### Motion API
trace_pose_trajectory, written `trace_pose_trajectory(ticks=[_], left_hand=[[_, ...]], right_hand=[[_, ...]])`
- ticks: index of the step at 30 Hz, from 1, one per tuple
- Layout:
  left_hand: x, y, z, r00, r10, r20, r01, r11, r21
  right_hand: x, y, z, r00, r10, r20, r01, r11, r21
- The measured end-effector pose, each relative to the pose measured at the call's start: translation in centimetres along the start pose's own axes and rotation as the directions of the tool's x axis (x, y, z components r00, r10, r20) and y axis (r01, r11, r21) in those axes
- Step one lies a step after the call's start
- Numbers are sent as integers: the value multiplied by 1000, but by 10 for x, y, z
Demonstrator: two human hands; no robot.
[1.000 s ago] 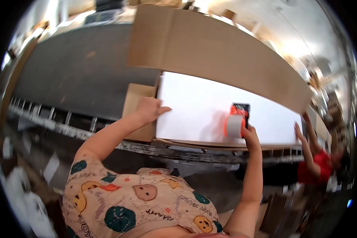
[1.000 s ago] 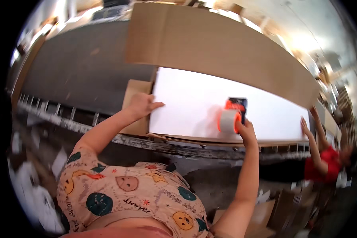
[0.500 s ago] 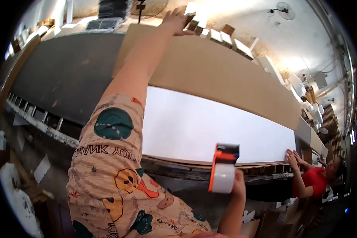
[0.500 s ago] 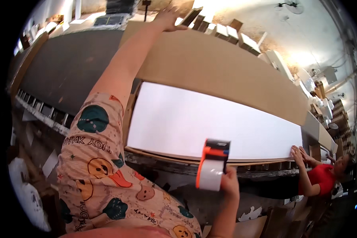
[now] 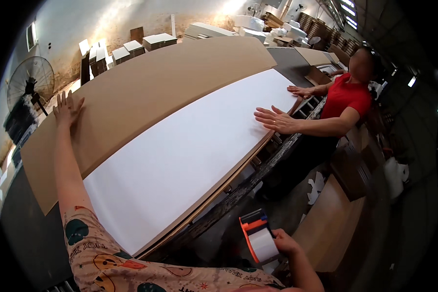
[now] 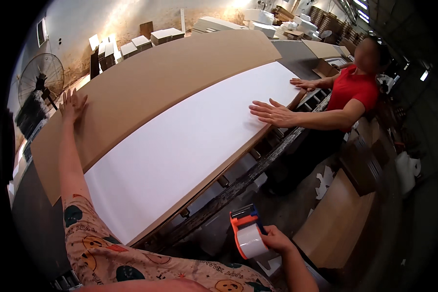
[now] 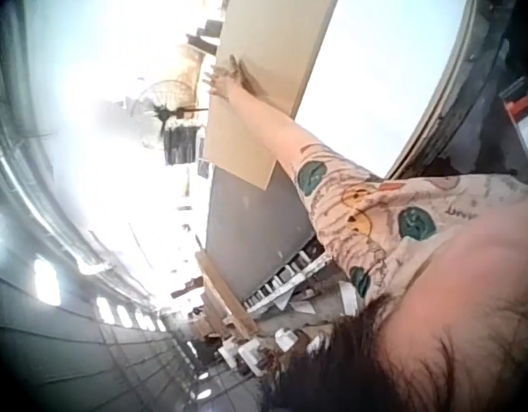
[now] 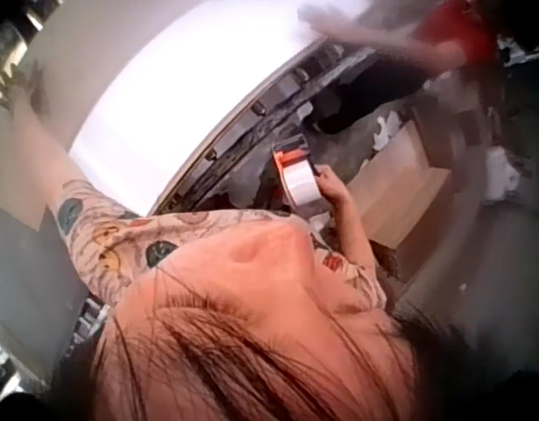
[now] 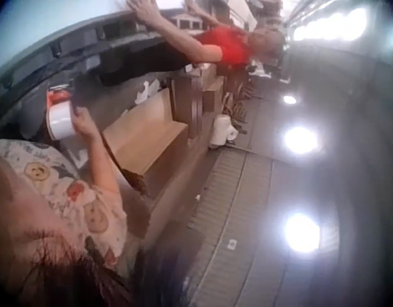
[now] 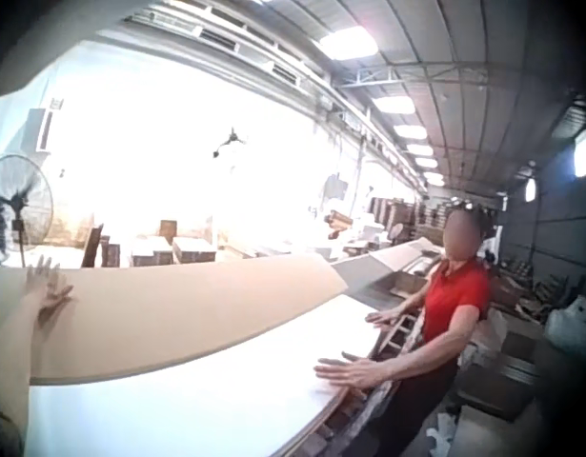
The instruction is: The person packs items into cardboard boxes with foam pieces, folds the box flaps closed, and tapes them shut using a tape dispenser. Afterwards, the person walks across the workshop, picks up a roll of tape, and handles the tape dispenser.
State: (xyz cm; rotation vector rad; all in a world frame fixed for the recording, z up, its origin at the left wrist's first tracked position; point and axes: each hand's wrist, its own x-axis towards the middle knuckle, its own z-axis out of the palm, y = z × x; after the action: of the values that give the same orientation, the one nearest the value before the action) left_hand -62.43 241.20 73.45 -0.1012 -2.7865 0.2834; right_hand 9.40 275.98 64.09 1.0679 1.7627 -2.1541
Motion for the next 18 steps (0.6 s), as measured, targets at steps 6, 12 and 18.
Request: trace_pose_trajectory(ticks=[6, 12, 18], left_hand=[[0, 5, -34, 998, -12, -64, 5, 994, -108], [-110, -31, -166, 610, 246, -753, -389, 921, -15], [-337, -14, -194, 864, 380, -332, -422, 904, -65]], right_hand=[[8, 15, 10, 994, 100, 41, -97, 994, -53], [19, -13, -6, 985, 25, 170, 2, 987, -161], [39, -77, -46, 873, -135, 469, 287, 919, -269]])
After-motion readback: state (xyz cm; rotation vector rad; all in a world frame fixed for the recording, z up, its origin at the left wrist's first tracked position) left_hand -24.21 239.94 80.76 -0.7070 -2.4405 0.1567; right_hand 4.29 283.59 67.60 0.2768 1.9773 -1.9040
